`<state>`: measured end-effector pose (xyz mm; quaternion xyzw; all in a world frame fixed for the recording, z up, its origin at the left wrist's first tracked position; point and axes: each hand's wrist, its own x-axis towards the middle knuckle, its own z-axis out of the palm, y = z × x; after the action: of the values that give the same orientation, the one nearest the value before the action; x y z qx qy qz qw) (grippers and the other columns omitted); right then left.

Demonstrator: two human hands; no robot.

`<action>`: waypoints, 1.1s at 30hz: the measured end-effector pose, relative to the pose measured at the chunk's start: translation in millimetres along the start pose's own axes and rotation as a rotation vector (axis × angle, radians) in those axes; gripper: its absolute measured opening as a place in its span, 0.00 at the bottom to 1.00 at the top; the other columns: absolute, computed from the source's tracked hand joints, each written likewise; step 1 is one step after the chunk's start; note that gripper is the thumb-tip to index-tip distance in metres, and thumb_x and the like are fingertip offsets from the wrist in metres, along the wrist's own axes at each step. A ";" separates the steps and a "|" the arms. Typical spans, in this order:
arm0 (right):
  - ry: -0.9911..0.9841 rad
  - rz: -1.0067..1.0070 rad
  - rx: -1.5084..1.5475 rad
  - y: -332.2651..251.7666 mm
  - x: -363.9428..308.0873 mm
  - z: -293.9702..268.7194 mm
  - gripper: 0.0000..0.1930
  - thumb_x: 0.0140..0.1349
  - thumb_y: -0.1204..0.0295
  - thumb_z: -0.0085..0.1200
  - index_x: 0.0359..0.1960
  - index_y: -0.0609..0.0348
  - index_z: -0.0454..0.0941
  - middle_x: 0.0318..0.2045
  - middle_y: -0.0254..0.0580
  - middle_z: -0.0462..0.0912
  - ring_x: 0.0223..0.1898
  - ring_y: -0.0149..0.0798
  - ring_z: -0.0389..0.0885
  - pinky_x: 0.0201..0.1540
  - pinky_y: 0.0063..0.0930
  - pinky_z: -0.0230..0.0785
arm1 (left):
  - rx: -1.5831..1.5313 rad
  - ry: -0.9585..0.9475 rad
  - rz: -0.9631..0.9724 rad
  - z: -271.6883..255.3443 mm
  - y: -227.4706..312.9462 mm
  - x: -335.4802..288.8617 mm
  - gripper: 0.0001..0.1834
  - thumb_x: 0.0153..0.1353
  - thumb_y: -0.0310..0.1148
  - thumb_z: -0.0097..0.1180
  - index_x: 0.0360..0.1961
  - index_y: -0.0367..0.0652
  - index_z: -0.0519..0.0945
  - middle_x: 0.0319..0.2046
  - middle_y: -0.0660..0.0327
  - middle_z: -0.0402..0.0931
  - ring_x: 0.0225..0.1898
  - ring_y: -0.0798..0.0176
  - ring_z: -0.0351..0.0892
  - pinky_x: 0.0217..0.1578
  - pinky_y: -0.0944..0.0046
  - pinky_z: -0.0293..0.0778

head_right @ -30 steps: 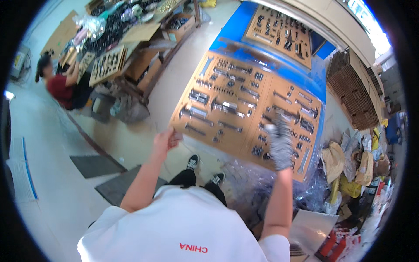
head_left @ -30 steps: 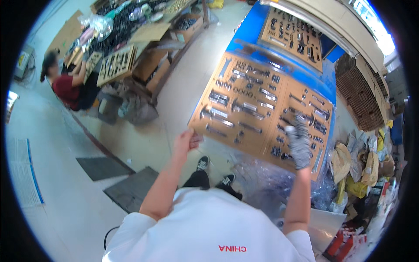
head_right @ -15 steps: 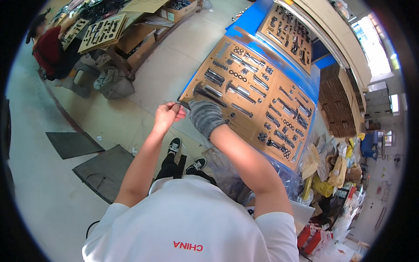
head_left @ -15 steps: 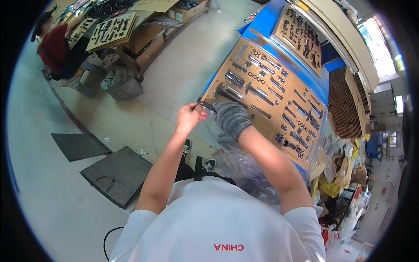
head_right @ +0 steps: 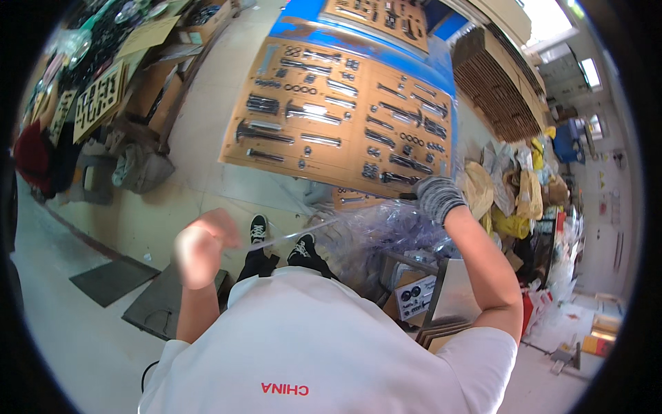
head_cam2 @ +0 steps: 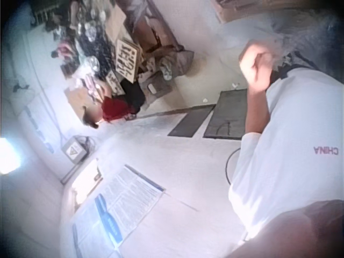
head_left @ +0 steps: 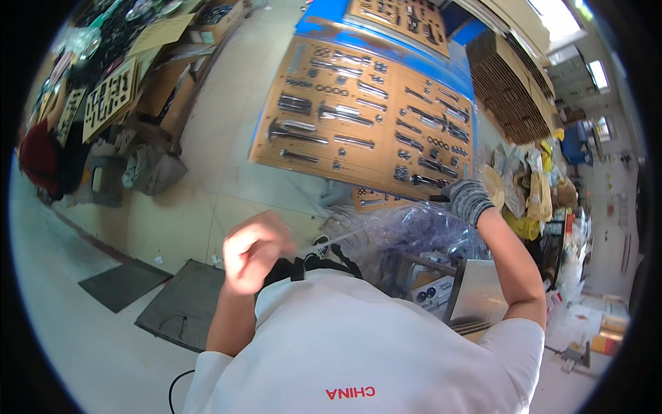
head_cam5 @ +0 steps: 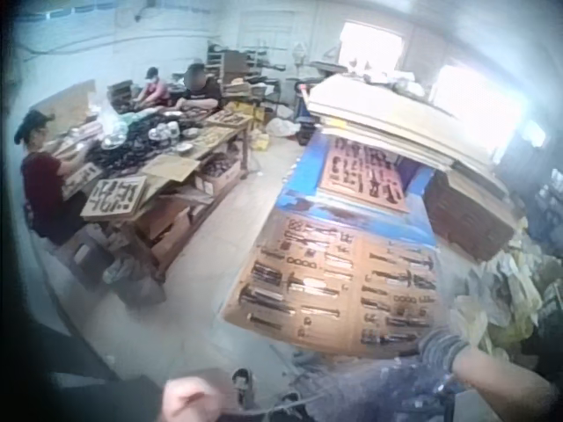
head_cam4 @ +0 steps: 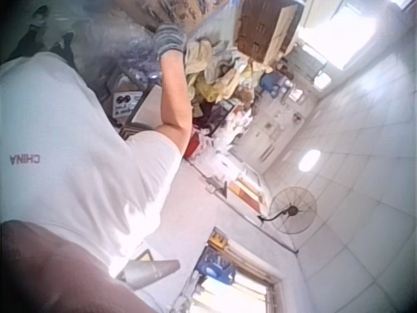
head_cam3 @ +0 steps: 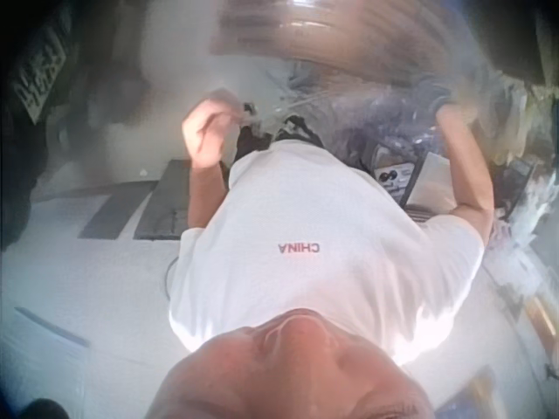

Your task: The person arranges lock cylinders and hardware on a cardboard backing, covers them with a plastic sheet, and places the assembly into a heat-sealing machine. The person then closes the machine, seals the package, removes it, and repeats the process with additional sets of hardware.

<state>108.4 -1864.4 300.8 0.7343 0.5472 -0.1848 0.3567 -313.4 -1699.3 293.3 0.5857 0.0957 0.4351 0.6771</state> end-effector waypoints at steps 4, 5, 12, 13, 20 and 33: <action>-0.271 0.177 -0.128 76.0 -14.4 38.8 0.20 0.68 0.54 0.53 0.51 0.54 0.85 0.45 0.52 0.88 0.49 0.53 0.86 0.54 0.45 0.77 | -0.023 -0.074 0.051 -7.6 -4.5 4.2 0.14 0.66 0.36 0.56 0.25 0.42 0.72 0.20 0.63 0.68 0.26 0.64 0.65 0.27 0.64 0.59; -0.280 0.225 -0.169 92.9 -15.7 45.8 0.21 0.68 0.54 0.53 0.52 0.54 0.84 0.44 0.52 0.88 0.48 0.54 0.85 0.53 0.45 0.77 | -0.036 0.017 -0.047 -13.5 -11.4 1.4 0.16 0.65 0.37 0.57 0.23 0.43 0.70 0.19 0.65 0.66 0.25 0.66 0.62 0.28 0.65 0.58; -0.339 0.181 0.078 127.8 -57.0 86.2 0.23 0.69 0.52 0.52 0.55 0.55 0.82 0.42 0.53 0.87 0.42 0.58 0.85 0.50 0.46 0.77 | 1.255 0.277 -0.375 -119.8 -139.6 86.4 0.26 0.71 0.46 0.54 0.56 0.32 0.79 0.45 0.40 0.82 0.51 0.38 0.81 0.55 0.47 0.75; -0.106 0.082 0.248 122.8 -61.5 86.8 0.23 0.69 0.52 0.53 0.54 0.55 0.82 0.39 0.54 0.87 0.40 0.59 0.84 0.48 0.46 0.77 | 1.257 0.311 -0.334 -131.7 -165.8 114.4 0.27 0.72 0.47 0.53 0.57 0.32 0.79 0.49 0.38 0.81 0.53 0.38 0.81 0.56 0.48 0.75; 0.638 -0.184 0.795 41.0 7.2 56.7 0.17 0.67 0.55 0.58 0.48 0.53 0.83 0.35 0.54 0.86 0.37 0.59 0.85 0.43 0.48 0.77 | 0.981 0.432 -0.430 -127.1 -250.1 183.5 0.19 0.68 0.35 0.51 0.51 0.34 0.84 0.37 0.40 0.86 0.43 0.45 0.88 0.50 0.50 0.78; 0.745 -0.034 0.544 -55.0 336.4 -248.9 0.16 0.69 0.58 0.54 0.52 0.50 0.83 0.38 0.47 0.87 0.42 0.49 0.86 0.44 0.50 0.78 | 0.994 0.322 -0.545 -127.3 -315.4 427.8 0.30 0.71 0.56 0.46 0.43 0.39 0.88 0.42 0.44 0.84 0.50 0.46 0.80 0.55 0.52 0.73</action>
<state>139.4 -1449.6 229.0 0.8086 0.5816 -0.0508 -0.0730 13.7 -1288.5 141.9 0.7139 0.5367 0.2317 0.3856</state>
